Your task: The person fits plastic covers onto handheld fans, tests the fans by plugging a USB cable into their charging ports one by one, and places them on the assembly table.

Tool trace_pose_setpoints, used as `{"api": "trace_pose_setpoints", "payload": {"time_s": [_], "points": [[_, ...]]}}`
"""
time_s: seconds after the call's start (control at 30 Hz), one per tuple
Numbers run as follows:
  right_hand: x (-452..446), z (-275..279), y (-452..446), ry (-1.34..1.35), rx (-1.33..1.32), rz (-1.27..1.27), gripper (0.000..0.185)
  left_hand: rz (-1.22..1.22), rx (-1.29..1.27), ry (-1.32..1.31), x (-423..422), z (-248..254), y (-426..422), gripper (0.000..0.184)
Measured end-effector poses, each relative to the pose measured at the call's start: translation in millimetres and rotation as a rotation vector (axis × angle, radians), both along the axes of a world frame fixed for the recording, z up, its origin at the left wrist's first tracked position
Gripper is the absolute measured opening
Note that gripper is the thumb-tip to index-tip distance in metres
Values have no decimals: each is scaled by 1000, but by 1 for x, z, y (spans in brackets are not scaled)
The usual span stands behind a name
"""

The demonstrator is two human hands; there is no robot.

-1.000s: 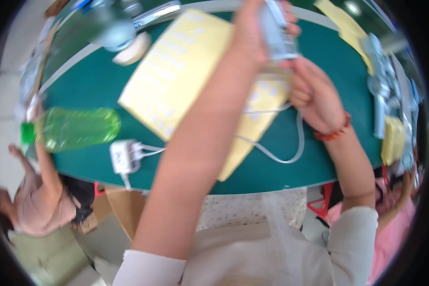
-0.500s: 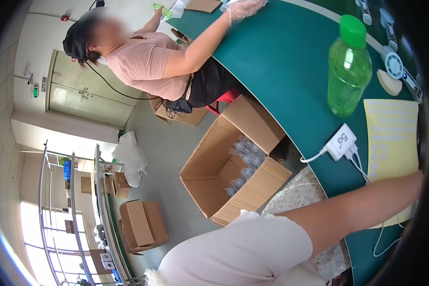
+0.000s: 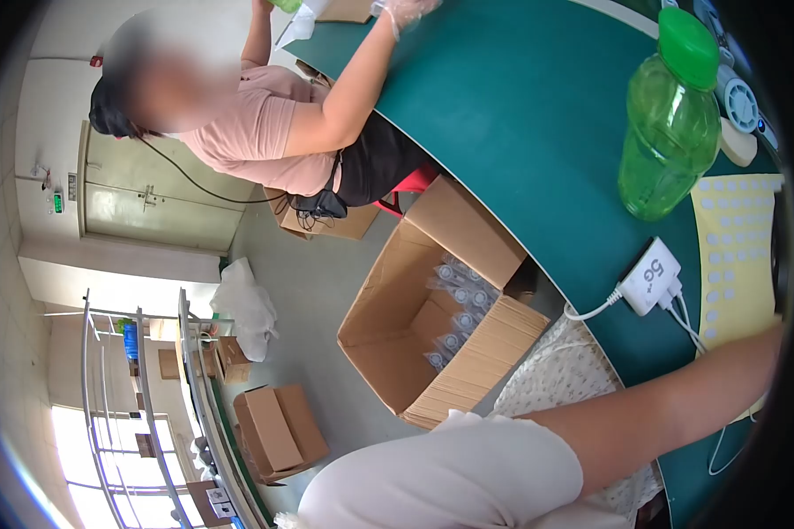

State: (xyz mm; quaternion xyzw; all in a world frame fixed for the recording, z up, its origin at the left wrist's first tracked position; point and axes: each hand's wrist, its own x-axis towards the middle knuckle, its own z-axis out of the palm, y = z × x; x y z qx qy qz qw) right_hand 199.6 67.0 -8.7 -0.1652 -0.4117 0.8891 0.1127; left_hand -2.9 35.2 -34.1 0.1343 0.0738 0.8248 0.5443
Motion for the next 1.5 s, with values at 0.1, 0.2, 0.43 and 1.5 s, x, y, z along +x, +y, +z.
{"api": "trace_pose_setpoints", "payload": {"time_s": [0.1, 0.2, 0.43, 1.5], "points": [[1, 1, 3, -15, 16, -5, 33, -16, 0, -12, 3, -3, 2, 31], [-26, 24, -34, 14, 103, -94, 32, -23, 3, -25, 9, -7, 4, 32], [-30, 6, -29, 80, -9, -184, 26, -8, -28, -42, 10, -29, 4, 32], [-2, -28, -25, -271, 833, -178, 30, -6, -179, -87, 4, 10, -16, 31]]}}
